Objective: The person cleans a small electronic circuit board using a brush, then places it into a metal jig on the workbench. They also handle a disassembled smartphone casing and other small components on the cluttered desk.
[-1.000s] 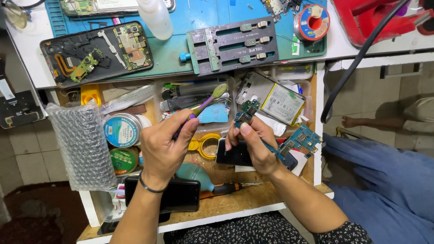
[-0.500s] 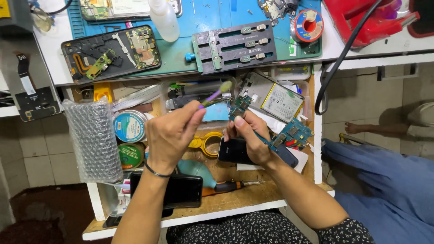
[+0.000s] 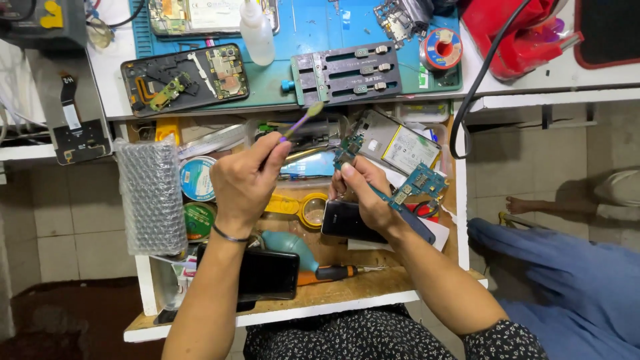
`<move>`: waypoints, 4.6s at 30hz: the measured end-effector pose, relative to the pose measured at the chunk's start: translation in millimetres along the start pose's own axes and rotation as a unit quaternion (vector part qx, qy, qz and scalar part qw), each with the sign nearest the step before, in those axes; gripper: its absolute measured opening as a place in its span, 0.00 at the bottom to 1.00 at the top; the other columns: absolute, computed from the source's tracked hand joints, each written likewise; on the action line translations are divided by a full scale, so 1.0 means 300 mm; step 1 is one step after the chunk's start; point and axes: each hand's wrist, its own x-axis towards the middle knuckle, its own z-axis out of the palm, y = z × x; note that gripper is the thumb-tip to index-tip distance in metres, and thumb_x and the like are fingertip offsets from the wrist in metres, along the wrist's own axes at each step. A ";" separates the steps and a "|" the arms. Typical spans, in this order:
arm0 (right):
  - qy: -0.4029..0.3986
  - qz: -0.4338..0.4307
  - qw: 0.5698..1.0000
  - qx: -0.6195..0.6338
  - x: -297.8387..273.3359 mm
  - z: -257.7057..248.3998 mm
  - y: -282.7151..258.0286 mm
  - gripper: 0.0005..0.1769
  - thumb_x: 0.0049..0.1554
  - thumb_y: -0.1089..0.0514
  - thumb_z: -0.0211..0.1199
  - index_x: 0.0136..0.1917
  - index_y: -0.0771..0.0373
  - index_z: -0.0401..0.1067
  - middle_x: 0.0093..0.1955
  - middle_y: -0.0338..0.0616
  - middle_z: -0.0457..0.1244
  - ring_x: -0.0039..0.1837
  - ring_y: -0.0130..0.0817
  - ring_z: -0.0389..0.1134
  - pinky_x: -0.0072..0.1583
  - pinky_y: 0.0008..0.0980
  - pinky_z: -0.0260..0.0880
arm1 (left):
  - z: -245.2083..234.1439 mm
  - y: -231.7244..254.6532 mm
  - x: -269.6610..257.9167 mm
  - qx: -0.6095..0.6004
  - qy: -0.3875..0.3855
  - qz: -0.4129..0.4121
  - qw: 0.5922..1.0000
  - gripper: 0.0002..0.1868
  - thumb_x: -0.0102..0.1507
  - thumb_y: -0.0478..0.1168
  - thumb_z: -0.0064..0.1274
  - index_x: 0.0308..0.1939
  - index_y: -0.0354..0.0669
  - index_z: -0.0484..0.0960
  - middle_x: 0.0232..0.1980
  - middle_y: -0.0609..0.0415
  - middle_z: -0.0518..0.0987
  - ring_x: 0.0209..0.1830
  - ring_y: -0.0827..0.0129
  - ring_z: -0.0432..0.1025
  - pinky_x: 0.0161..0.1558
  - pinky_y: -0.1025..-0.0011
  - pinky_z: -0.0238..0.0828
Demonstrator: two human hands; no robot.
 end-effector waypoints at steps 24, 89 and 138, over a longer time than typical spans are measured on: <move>-0.005 0.012 1.000 0.010 0.011 -0.031 -0.027 0.16 0.67 0.56 0.51 0.41 0.69 0.66 0.29 0.45 0.56 0.34 0.42 0.70 0.37 0.33 0.69 | 0.064 0.070 -0.034 -0.133 -0.065 0.022 0.989 0.08 0.66 0.49 0.58 0.44 0.55 0.87 0.28 0.47 0.83 0.36 0.47 0.80 0.32 0.57 0.75; -0.018 0.024 1.000 0.000 -0.002 -0.021 -0.017 0.18 0.67 0.54 0.51 0.40 0.67 0.66 0.27 0.47 0.58 0.34 0.41 0.71 0.35 0.26 0.64 | -0.044 0.012 -0.008 -0.001 -0.013 -0.041 0.999 0.11 0.70 0.54 0.51 0.40 0.58 0.84 0.21 0.48 0.78 0.29 0.46 0.77 0.33 0.56 0.72; -0.011 0.116 0.990 0.079 0.034 -0.117 -0.006 0.23 0.70 0.53 0.40 0.64 0.75 0.65 0.18 0.47 0.57 0.16 0.27 0.55 0.26 0.24 0.66 | -0.029 0.105 -0.012 -0.135 -0.136 0.018 0.981 0.16 0.69 0.51 0.49 0.44 0.47 0.86 0.32 0.42 0.84 0.35 0.43 0.80 0.31 0.55 0.74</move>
